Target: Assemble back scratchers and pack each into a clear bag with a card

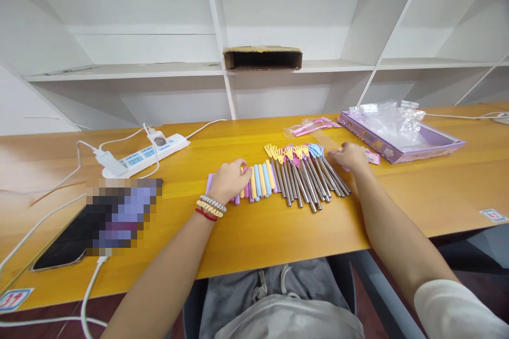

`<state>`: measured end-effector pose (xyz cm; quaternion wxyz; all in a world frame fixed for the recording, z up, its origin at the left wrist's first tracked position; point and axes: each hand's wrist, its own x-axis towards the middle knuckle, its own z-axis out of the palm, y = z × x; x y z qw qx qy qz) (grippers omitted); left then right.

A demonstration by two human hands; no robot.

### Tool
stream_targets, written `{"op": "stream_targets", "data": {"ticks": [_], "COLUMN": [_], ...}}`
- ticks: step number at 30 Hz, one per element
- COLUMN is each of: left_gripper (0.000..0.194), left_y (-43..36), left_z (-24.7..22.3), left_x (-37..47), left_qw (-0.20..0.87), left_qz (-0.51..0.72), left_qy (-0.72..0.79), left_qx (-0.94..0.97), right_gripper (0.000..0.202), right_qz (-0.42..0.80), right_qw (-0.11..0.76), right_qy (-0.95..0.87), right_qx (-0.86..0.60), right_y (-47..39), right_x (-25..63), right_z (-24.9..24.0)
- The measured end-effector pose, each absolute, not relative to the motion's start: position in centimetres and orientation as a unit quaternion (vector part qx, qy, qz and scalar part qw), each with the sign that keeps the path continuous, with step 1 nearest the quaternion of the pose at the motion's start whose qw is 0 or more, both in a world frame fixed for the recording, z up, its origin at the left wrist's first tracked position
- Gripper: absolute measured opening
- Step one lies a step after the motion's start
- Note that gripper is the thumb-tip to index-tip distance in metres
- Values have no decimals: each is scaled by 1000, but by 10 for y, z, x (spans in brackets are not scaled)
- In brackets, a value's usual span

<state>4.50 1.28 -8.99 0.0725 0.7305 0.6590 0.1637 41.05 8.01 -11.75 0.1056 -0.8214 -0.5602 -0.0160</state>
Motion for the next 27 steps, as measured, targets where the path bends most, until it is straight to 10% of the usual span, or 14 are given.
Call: {"op": "stream_targets", "data": {"ticks": [8, 17, 27], "left_gripper": [38, 39, 64], "left_y": [15, 12, 13], "left_z": [-92, -90, -83], "left_x": [43, 45, 42], "left_qw": [72, 115, 511], "left_qz": [177, 250, 647], "left_qy": [649, 630, 275], "left_qx": [736, 726, 494], "right_gripper": [62, 55, 56], "right_qz": [-23, -89, -33], "right_qw": [169, 470, 395], "right_qy": [-531, -601, -847], "right_qx": [-830, -640, -355], "right_y": [81, 66, 34], "right_x": [406, 381, 331], "right_z": [-126, -105, -91]}}
